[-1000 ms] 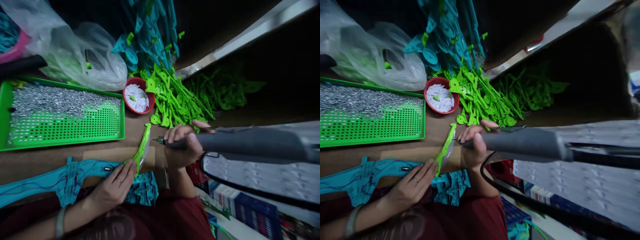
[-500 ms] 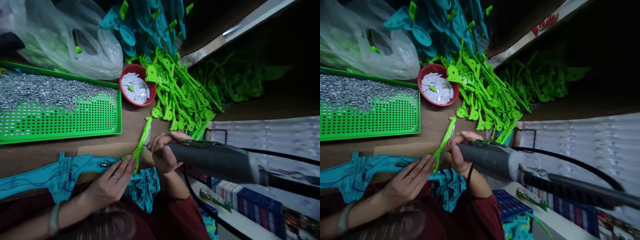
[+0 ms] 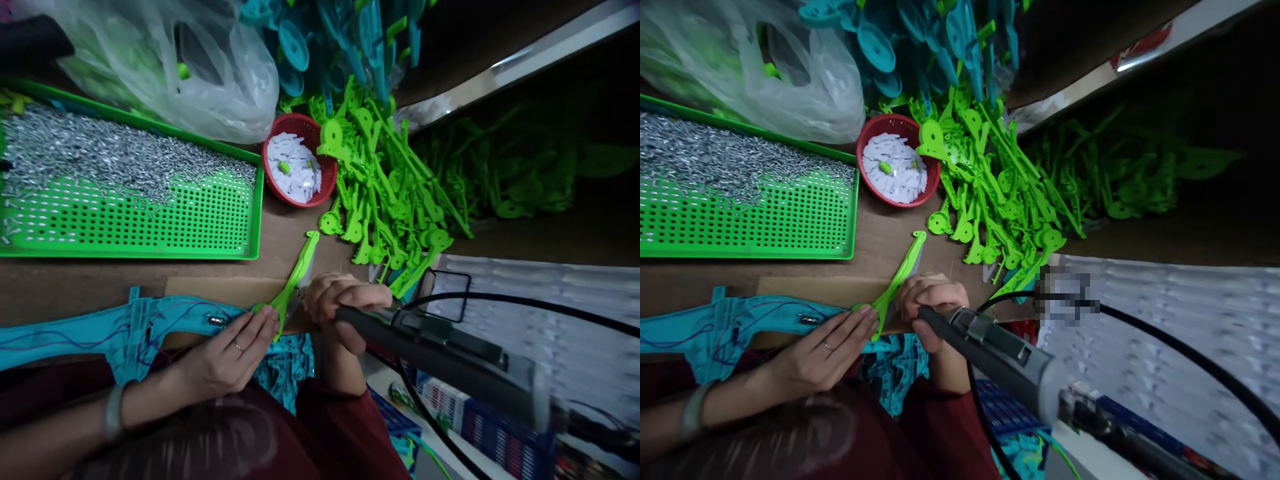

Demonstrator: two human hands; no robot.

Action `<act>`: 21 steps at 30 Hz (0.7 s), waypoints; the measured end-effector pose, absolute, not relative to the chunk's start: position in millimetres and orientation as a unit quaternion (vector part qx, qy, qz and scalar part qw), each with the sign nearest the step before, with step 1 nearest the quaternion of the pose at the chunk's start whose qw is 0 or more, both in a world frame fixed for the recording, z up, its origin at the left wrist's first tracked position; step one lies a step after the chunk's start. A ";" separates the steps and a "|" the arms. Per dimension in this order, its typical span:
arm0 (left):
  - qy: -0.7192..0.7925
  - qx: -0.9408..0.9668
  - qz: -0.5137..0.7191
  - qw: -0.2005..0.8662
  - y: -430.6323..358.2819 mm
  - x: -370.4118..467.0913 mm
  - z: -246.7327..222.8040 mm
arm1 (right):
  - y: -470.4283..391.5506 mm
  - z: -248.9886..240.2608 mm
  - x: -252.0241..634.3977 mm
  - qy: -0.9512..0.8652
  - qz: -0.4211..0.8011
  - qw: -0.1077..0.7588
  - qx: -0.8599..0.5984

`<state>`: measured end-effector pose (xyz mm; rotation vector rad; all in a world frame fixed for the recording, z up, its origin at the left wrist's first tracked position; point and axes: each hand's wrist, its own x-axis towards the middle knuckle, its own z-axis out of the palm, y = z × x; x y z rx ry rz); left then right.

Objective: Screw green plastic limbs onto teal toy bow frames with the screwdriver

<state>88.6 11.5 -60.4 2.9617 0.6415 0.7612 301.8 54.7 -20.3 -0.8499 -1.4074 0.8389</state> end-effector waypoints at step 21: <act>0.239 0.930 0.278 0.036 14.2 87.9 -60.2 | 199.4 -23.8 206.1 -0.579 0.315 0.618 -0.428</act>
